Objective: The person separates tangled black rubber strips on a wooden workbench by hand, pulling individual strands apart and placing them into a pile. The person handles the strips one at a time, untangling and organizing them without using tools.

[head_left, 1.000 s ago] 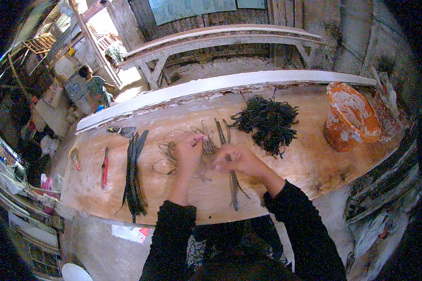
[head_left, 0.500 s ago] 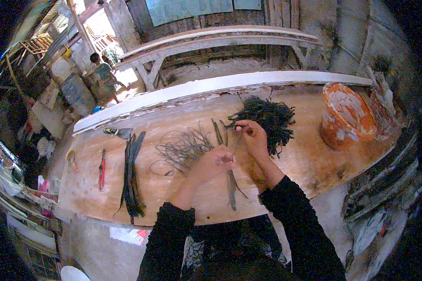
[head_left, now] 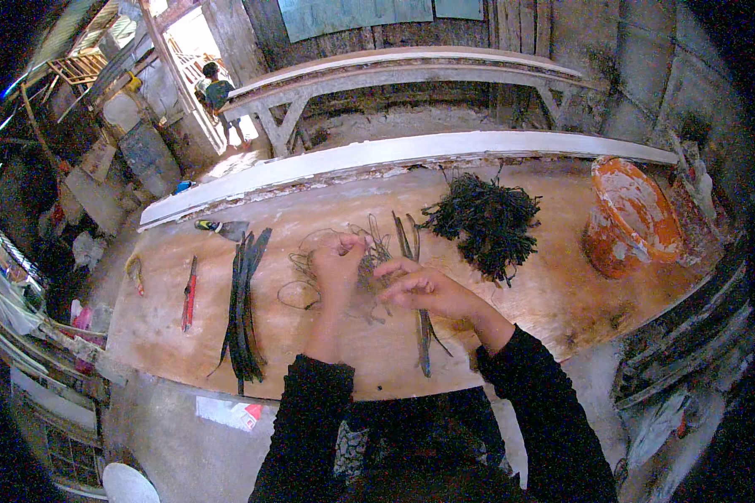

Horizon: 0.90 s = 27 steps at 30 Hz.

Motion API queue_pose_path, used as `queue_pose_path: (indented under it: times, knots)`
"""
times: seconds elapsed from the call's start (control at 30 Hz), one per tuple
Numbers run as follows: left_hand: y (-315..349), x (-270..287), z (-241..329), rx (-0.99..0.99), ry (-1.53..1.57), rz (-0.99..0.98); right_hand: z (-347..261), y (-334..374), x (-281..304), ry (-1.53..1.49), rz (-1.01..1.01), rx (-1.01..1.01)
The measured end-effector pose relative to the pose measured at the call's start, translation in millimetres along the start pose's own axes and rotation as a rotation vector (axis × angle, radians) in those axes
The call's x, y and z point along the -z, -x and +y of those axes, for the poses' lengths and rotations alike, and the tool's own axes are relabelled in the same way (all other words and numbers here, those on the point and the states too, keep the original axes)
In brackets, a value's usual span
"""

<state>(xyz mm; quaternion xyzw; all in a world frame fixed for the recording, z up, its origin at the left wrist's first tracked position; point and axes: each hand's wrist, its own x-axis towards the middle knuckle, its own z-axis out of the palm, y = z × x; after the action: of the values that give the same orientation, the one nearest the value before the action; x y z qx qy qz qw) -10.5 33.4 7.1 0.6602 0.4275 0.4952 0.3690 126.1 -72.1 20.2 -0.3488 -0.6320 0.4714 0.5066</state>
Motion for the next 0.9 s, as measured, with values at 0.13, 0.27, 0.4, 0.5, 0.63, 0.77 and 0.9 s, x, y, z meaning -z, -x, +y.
queue_pose_path:
  times: [0.13,0.27,0.4,0.5,0.63,0.77,0.9]
  knots:
    - [7,-3,10,-0.152,0.035,0.017,6,1,9,0.017,-0.001,0.035]
    - [11,-9,2,-0.252,-0.097,-0.004,14,1,15,0.037,0.064,-0.022]
    - [9,-13,0,-0.358,-0.142,-0.079,12,-2,28,0.274,0.379,0.046]
    - [19,-16,13,-0.04,0.011,-0.518,18,-4,40,0.506,0.698,0.127]
    - [39,-35,4,-0.308,0.146,-0.953,41,-9,58,0.51,0.825,0.104]
    - [42,-24,16,0.102,0.359,-0.976,35,-10,49,0.643,0.895,0.113]
    - [37,-25,14,-0.023,0.285,-0.898,42,-8,55,0.806,0.909,0.227]
